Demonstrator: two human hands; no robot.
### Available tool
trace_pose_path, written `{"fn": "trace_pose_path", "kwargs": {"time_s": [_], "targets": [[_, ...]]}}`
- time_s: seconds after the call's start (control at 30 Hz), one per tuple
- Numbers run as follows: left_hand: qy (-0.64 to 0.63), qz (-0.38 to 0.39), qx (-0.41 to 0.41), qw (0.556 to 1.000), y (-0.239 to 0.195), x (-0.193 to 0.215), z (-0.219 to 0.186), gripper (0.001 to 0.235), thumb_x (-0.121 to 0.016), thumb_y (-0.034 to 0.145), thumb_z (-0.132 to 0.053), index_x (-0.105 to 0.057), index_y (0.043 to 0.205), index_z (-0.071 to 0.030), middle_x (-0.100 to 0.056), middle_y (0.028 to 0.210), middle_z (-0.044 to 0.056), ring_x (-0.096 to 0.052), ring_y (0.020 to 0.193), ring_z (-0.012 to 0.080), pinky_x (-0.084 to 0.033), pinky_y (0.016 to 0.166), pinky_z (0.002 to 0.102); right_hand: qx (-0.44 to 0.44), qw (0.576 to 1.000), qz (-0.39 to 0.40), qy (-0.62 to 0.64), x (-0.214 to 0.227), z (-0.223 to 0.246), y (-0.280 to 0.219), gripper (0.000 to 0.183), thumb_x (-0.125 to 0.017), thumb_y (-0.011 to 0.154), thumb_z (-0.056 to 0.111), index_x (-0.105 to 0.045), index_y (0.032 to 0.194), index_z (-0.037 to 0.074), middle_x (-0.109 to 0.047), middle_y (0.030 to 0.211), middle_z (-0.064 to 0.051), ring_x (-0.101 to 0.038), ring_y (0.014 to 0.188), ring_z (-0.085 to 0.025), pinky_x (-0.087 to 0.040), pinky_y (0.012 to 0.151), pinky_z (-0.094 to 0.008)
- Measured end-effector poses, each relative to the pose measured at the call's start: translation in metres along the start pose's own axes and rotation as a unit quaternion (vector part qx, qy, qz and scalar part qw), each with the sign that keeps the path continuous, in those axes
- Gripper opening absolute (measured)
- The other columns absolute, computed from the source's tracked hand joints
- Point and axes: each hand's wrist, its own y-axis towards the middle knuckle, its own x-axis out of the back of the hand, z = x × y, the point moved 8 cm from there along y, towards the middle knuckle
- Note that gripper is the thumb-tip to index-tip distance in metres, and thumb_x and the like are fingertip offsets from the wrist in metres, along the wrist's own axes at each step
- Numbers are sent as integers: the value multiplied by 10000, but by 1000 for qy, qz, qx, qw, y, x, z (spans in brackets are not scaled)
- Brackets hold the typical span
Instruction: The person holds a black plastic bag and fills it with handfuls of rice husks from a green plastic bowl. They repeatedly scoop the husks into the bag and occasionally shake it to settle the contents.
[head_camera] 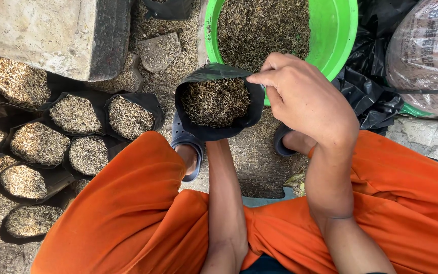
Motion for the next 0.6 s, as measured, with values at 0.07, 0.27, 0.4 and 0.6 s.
{"fn": "trace_pose_path", "kwargs": {"time_s": [0.07,0.27,0.4,0.6], "targets": [[0,0,1,1000,0,1,1,631,-432,1033,-571,-564,1367,-52,-660,1272,165,-686,1108,339,-608,937,505,8,1000,-3,0,1,1,0,361,-600,846,-103,-763,1157,-15,-644,937,-171,-655,876,-340,-503,804,-463],[-3,-2,1,1000,0,4,1,624,-440,1025,-561,-562,1367,-53,-659,1276,168,-683,1116,345,-605,942,512,8,1000,3,-3,1,3,0,360,-603,846,-99,-760,1160,-19,-647,938,-175,-654,889,-345,-500,812,-467],[-4,-3,1,1000,0,6,1,619,-446,1020,-554,-561,1366,-54,-659,1280,169,-681,1121,349,-604,945,517,8,1000,6,-6,1,4,0,364,-601,838,-96,-762,1156,-20,-644,926,-172,-648,907,-347,-497,813,-470],[-6,-4,3,1000,0,9,1,612,-455,1011,-544,-559,1366,-56,-659,1284,172,-678,1129,356,-601,950,525,4,1000,11,-5,0,4,1,373,-593,845,-96,-764,1165,-9,-633,912,-168,-643,881,-337,-496,808,-468]]}}
